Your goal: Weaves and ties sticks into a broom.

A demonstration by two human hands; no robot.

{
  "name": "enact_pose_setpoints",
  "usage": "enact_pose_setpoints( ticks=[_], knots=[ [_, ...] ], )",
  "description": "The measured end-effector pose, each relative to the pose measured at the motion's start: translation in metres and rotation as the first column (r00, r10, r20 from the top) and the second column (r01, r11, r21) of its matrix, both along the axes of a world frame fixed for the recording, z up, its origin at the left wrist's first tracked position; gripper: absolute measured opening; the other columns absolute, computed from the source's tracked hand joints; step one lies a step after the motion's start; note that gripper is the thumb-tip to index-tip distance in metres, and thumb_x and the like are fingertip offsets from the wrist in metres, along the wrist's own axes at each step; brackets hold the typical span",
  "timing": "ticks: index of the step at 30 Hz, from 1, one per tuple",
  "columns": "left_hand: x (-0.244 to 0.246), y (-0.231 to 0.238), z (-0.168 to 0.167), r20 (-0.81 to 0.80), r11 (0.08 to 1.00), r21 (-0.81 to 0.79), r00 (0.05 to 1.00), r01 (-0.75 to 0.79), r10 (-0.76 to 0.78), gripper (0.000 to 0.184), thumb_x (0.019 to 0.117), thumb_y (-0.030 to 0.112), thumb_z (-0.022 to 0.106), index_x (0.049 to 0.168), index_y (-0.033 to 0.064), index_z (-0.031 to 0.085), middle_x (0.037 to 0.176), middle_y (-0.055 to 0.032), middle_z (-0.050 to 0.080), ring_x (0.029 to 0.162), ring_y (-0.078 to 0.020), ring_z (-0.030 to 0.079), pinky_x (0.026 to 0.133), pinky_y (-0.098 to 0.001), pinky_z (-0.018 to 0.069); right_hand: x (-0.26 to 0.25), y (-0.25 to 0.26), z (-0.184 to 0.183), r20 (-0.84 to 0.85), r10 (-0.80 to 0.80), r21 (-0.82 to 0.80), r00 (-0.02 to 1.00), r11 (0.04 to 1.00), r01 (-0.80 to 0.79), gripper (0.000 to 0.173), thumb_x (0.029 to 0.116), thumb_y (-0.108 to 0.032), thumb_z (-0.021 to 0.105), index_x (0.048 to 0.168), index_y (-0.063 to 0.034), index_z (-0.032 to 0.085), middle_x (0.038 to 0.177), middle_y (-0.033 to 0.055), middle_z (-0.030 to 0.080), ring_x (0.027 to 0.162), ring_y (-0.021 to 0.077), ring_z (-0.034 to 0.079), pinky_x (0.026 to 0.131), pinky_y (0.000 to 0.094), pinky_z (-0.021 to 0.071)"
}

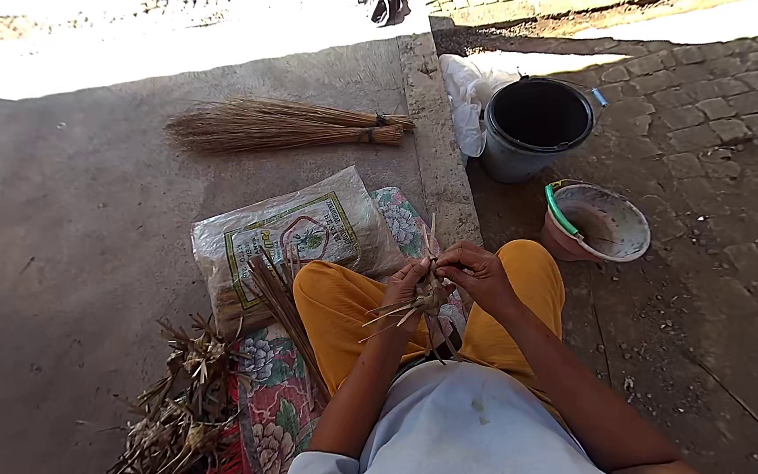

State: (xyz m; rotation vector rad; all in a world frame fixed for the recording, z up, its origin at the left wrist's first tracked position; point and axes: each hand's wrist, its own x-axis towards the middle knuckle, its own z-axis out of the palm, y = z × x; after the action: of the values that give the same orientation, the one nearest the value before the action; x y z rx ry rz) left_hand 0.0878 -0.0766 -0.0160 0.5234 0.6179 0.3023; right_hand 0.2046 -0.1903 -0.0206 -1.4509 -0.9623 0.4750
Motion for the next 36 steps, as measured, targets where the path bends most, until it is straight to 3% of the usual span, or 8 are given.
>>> enact_pose_setpoints(
  ticks=[5,14,19,22,27,30,32,36],
  knots=[
    [0.001,-0.009,0.005,0.019,0.993,0.103,0.998,-0.066,0.064,0.020,0.1050,0.002,0.048,0.098,-0.0005,0.067,0.078,-0.0060,0.070,0.068,-0.0098,0.068,0.068,-0.0250,0.0588,-0.008,0.004,0.000,-0.045,0.006,-0.062,0.999,0.998,-0.009,0.008,0.0982,-0.006,0.061,0.095,-0.0001,0.065,0.097,0.0036,0.059,0.086,0.0033,0.061,0.078,0.0181,0.0544],
    [0.003,-0.020,0.002,0.072,0.921,0.366,0.991,-0.134,0.115,0.014,0.1003,-0.001,0.054,0.106,-0.0031,0.066,0.086,-0.0044,0.071,0.077,-0.0082,0.068,0.075,-0.0256,0.0586,-0.020,0.006,0.011,-0.114,-0.139,-0.125,0.984,0.984,0.124,0.008,0.0958,-0.005,0.056,0.089,-0.0040,0.061,0.092,0.0019,0.057,0.084,0.0030,0.056,0.077,0.0177,0.0489],
    [0.003,-0.021,-0.020,0.174,0.640,0.728,0.969,-0.246,0.174,0.015,0.0932,-0.004,0.060,0.106,-0.0061,0.068,0.098,-0.0047,0.069,0.091,-0.0062,0.066,0.084,-0.0233,0.0565,-0.025,0.009,0.009,-0.219,-0.159,-0.154,0.963,0.980,0.127,0.011,0.0986,-0.003,0.053,0.090,-0.0038,0.060,0.083,0.0006,0.058,0.076,0.0031,0.057,0.072,0.0189,0.0483],
    [0.004,-0.020,-0.028,0.226,0.529,0.790,0.949,-0.309,0.218,0.012,0.0950,-0.001,0.061,0.099,-0.0035,0.072,0.098,-0.0035,0.067,0.093,-0.0059,0.064,0.083,-0.0214,0.0557,-0.025,0.011,0.007,-0.218,-0.136,-0.165,0.966,0.981,0.101,0.011,0.1006,-0.004,0.052,0.092,-0.0038,0.058,0.078,-0.0004,0.058,0.072,0.0017,0.056,0.069,0.0178,0.0478],
    [0.004,-0.018,-0.017,0.126,0.724,0.648,0.970,-0.237,0.206,0.011,0.0967,-0.002,0.060,0.103,-0.0035,0.069,0.088,-0.0024,0.071,0.080,-0.0049,0.066,0.078,-0.0224,0.0564,-0.022,0.011,0.008,-0.132,-0.112,-0.204,0.985,0.975,0.083,0.009,0.1006,-0.007,0.053,0.096,-0.0018,0.058,0.080,0.0013,0.058,0.072,0.0025,0.056,0.069,0.0187,0.0479],
    [0.004,-0.015,-0.011,0.078,0.754,0.629,0.980,-0.191,0.183,0.012,0.0978,-0.001,0.060,0.105,-0.0039,0.069,0.086,-0.0025,0.071,0.077,-0.0044,0.066,0.075,-0.0215,0.0563,-0.019,0.010,0.010,-0.064,-0.111,-0.207,0.992,0.974,0.096,0.010,0.1007,-0.010,0.057,0.100,-0.0008,0.061,0.085,0.0030,0.062,0.077,0.0025,0.061,0.074,0.0190,0.0515],
    [0.006,-0.017,-0.014,0.098,0.674,0.711,0.977,-0.201,0.188,0.011,0.0973,-0.001,0.060,0.102,-0.0047,0.069,0.089,-0.0033,0.070,0.081,-0.0045,0.066,0.078,-0.0214,0.0562,-0.019,0.011,0.009,-0.037,-0.134,-0.217,0.990,0.968,0.123,0.010,0.0992,-0.012,0.058,0.099,-0.0017,0.061,0.083,0.0019,0.062,0.075,0.0023,0.060,0.072,0.0189,0.0507],
    [0.009,-0.018,-0.028,0.248,0.245,0.918,0.933,-0.312,0.261,0.012,0.0939,0.001,0.065,0.095,-0.0069,0.074,0.094,-0.0087,0.066,0.088,-0.0059,0.063,0.080,-0.0170,0.0535,-0.023,0.015,0.012,-0.123,-0.169,-0.197,0.978,0.970,0.143,0.006,0.0972,-0.008,0.059,0.097,-0.0019,0.058,0.079,0.0009,0.060,0.071,0.0017,0.058,0.068,0.0178,0.0494]
  ],
)
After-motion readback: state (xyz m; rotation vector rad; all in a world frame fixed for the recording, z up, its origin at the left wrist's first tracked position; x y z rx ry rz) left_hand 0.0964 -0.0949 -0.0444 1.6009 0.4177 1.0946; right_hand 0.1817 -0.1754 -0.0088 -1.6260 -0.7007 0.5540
